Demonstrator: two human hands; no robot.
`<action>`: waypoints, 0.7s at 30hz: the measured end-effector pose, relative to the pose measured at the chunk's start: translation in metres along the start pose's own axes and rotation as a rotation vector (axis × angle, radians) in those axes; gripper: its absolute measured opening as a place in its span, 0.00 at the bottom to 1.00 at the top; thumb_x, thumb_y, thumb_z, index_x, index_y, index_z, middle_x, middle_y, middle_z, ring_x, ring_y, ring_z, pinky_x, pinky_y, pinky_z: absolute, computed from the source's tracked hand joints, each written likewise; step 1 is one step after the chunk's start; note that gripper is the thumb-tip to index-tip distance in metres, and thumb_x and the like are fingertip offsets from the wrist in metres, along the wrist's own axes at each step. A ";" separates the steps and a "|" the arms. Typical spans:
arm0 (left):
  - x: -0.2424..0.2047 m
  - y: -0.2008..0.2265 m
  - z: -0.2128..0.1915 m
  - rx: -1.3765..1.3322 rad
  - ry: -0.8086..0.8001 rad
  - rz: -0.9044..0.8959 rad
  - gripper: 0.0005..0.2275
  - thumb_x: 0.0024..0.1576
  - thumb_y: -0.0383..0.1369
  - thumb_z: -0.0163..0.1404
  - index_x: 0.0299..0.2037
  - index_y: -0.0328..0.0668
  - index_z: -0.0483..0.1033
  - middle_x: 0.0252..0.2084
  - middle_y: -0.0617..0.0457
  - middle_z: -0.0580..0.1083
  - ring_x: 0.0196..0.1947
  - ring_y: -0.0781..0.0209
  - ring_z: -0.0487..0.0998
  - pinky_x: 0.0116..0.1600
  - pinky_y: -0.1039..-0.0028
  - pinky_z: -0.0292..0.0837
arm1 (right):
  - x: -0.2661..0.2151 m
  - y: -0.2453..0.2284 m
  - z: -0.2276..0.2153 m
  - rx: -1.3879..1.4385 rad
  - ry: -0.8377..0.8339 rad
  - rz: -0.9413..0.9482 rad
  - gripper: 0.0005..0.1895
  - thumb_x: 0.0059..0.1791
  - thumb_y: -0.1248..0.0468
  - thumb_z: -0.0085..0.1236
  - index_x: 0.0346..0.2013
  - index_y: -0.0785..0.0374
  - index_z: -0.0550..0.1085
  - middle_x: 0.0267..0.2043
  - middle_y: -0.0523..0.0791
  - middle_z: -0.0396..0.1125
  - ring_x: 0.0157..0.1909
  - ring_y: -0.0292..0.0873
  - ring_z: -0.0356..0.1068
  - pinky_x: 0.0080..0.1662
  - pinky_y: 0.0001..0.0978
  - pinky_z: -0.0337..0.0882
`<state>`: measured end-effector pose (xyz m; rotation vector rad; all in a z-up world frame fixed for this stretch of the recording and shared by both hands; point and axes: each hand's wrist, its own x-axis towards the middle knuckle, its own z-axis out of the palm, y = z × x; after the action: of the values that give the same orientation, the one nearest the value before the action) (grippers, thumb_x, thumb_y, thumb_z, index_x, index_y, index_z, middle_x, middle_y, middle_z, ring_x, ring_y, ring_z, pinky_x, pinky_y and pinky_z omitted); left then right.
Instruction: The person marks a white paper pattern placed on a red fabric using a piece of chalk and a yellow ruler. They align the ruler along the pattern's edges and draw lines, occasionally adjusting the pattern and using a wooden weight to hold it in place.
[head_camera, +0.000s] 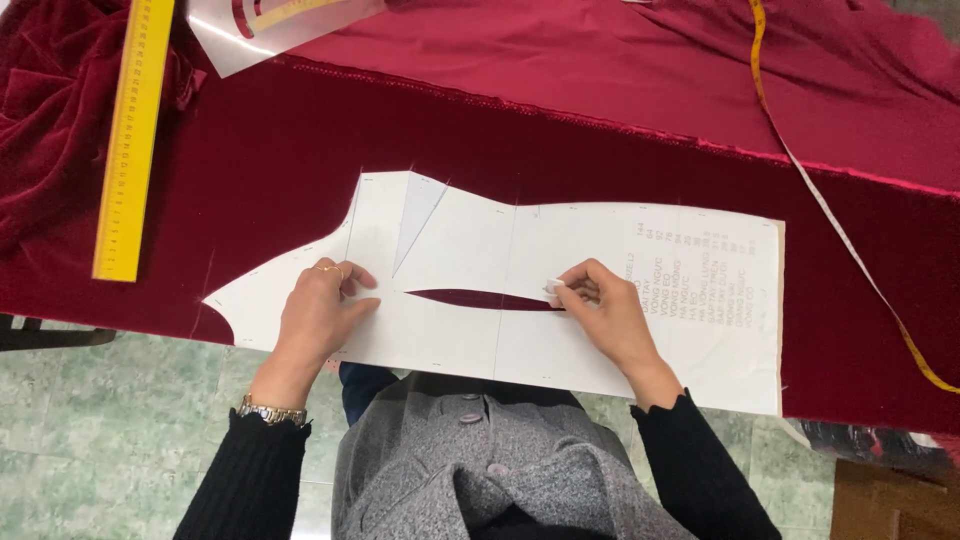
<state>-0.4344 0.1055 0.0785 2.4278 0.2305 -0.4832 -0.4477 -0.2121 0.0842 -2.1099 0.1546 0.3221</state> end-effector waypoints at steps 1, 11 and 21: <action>0.000 0.000 0.000 -0.003 -0.004 -0.002 0.11 0.45 0.24 0.61 0.38 0.35 0.81 0.34 0.38 0.75 0.38 0.48 0.76 0.44 0.64 0.75 | -0.001 -0.002 0.001 0.031 -0.004 0.021 0.05 0.47 0.71 0.57 0.37 0.66 0.74 0.32 0.49 0.75 0.37 0.41 0.76 0.44 0.30 0.74; 0.000 0.001 0.000 0.011 -0.010 -0.006 0.11 0.45 0.24 0.61 0.39 0.35 0.81 0.34 0.39 0.75 0.39 0.48 0.77 0.46 0.62 0.76 | -0.001 -0.003 0.001 0.138 0.002 0.102 0.09 0.47 0.73 0.53 0.42 0.70 0.71 0.35 0.53 0.73 0.39 0.45 0.76 0.46 0.32 0.77; 0.001 0.002 0.000 0.024 -0.015 -0.024 0.11 0.45 0.24 0.61 0.39 0.35 0.81 0.35 0.38 0.76 0.41 0.47 0.77 0.46 0.61 0.76 | 0.003 0.003 -0.005 0.178 0.060 0.154 0.12 0.46 0.73 0.56 0.44 0.69 0.74 0.38 0.53 0.75 0.41 0.42 0.76 0.48 0.29 0.76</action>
<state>-0.4328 0.1038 0.0797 2.4466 0.2495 -0.5176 -0.4451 -0.2182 0.0833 -1.9365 0.3691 0.3245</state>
